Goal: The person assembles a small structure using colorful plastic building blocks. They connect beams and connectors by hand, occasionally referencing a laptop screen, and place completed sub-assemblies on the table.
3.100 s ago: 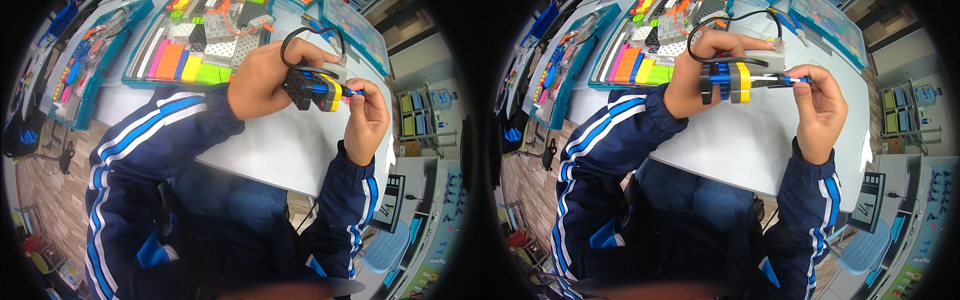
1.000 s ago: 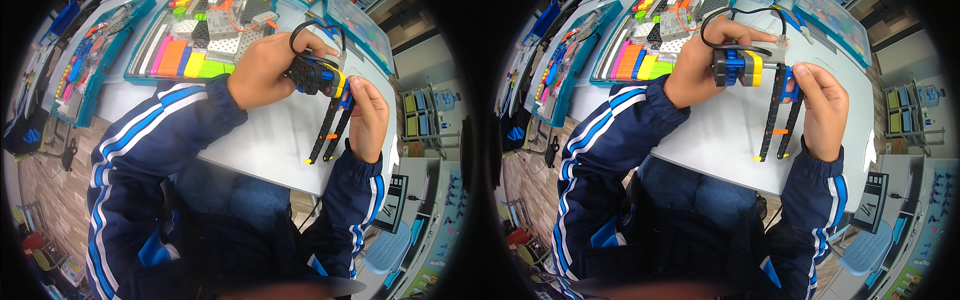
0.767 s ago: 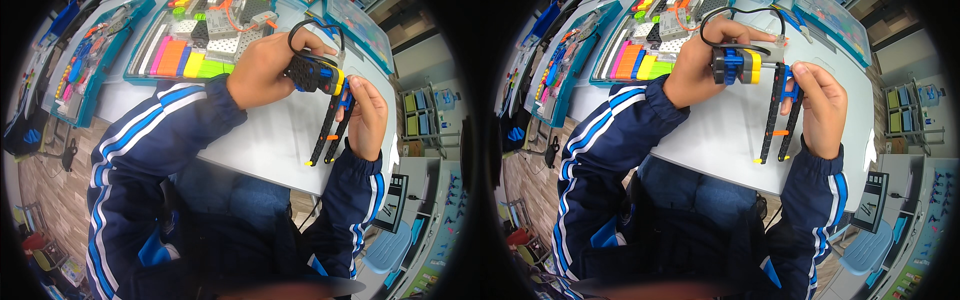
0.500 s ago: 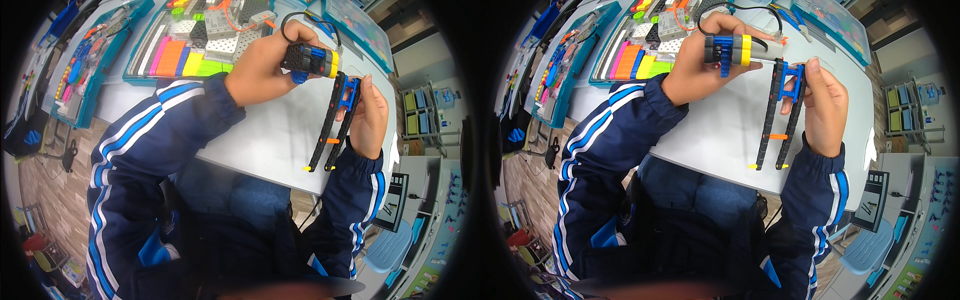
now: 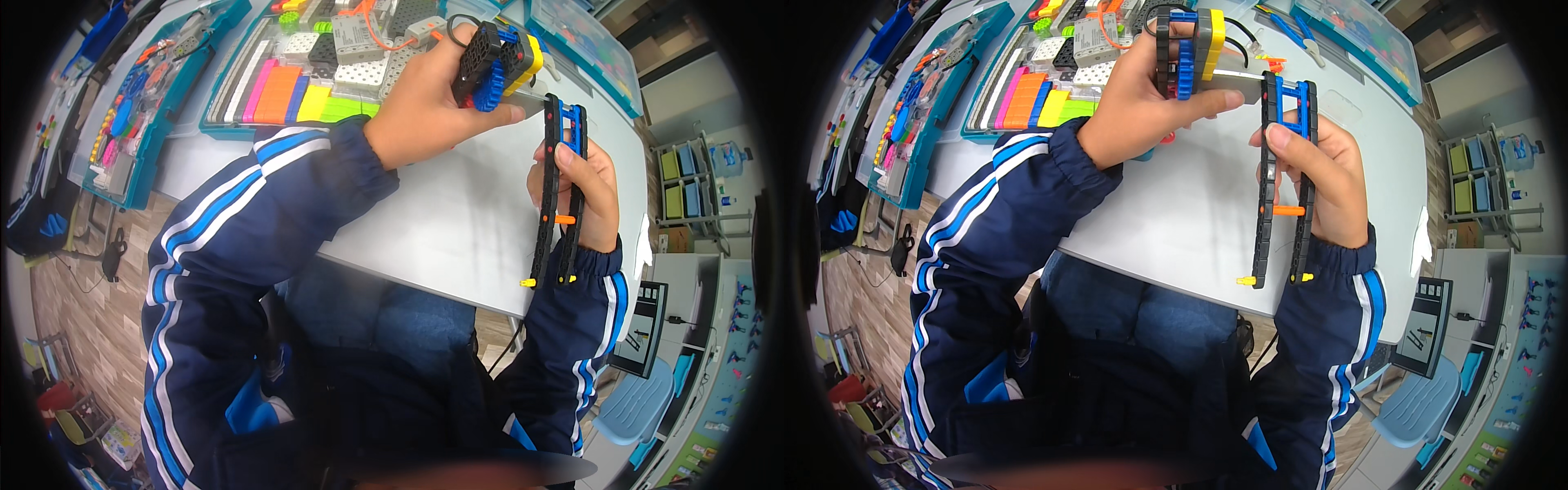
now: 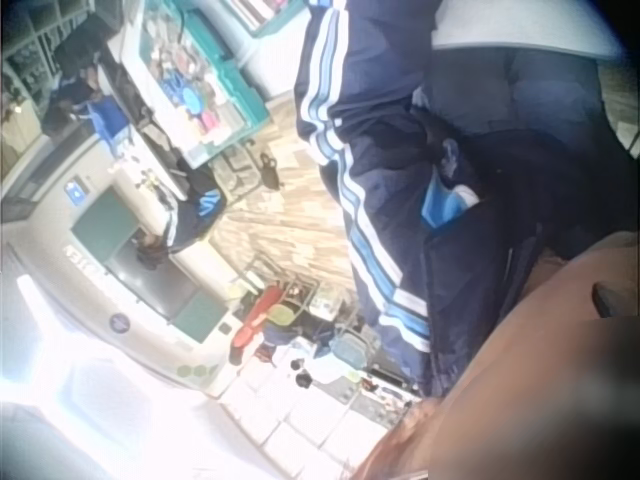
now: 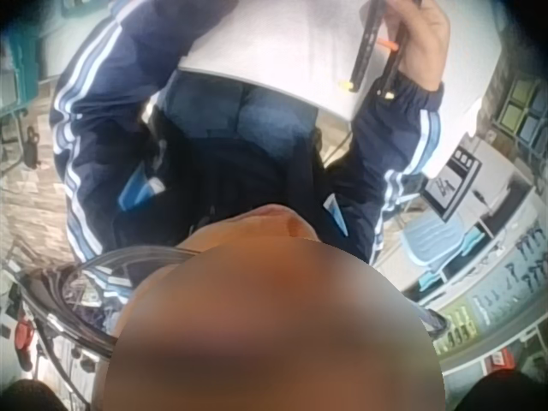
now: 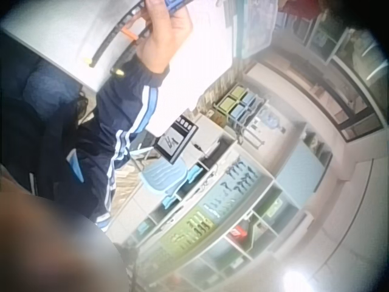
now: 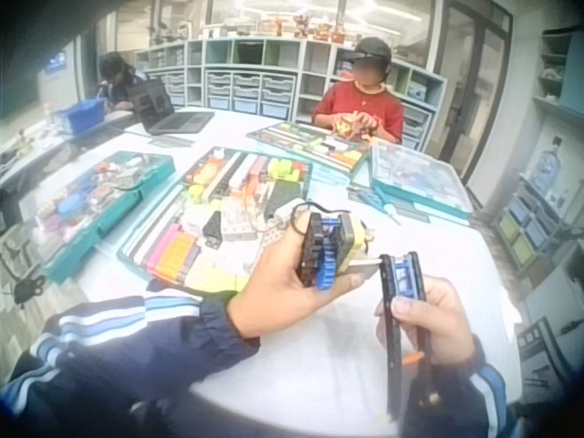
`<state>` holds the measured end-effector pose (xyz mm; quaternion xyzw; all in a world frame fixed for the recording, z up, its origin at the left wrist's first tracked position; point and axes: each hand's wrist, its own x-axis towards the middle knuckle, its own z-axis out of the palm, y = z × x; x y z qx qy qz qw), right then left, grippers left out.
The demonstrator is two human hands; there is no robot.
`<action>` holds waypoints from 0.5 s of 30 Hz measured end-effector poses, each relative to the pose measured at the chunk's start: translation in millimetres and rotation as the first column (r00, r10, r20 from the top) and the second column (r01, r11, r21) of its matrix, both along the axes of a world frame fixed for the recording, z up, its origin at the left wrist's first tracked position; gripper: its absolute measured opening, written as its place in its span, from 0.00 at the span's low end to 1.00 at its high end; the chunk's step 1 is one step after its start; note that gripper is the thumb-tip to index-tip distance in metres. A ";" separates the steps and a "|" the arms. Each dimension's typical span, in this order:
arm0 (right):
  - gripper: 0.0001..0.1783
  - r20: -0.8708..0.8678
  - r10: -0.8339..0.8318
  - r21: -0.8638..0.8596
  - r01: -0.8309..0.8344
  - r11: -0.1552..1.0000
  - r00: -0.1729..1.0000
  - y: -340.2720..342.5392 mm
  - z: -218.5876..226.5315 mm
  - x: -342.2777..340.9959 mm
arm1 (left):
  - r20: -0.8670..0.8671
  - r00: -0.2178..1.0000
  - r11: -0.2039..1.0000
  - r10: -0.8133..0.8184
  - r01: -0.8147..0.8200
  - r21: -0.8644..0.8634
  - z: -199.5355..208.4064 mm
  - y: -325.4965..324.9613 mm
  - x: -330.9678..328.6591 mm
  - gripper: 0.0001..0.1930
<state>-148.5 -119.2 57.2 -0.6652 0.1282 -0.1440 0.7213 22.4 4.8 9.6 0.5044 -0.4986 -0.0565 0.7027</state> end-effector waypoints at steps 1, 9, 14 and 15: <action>0.14 0.000 0.002 0.002 -0.002 1.000 1.000 0.2 0.0 0.2 | 0.000 1.000 1.000 0.001 -0.001 -0.003 -0.1 -0.3 -0.2 0.27; 0.15 -0.004 -0.031 -0.014 0.031 0.999 1.000 1.3 -2.8 1.9 | -0.031 0.999 1.000 -0.016 0.016 0.022 0.2 0.1 -1.4 0.27; 0.16 0.007 -0.022 -0.050 0.022 0.999 1.000 -0.2 -4.4 2.3 | -0.062 0.997 0.998 -0.047 0.050 0.039 5.7 2.9 -3.3 0.28; 0.16 0.010 -0.021 -0.054 0.022 0.998 1.000 -0.3 -4.8 2.2 | -0.081 0.995 0.997 -0.057 0.061 0.055 7.3 4.4 -4.5 0.28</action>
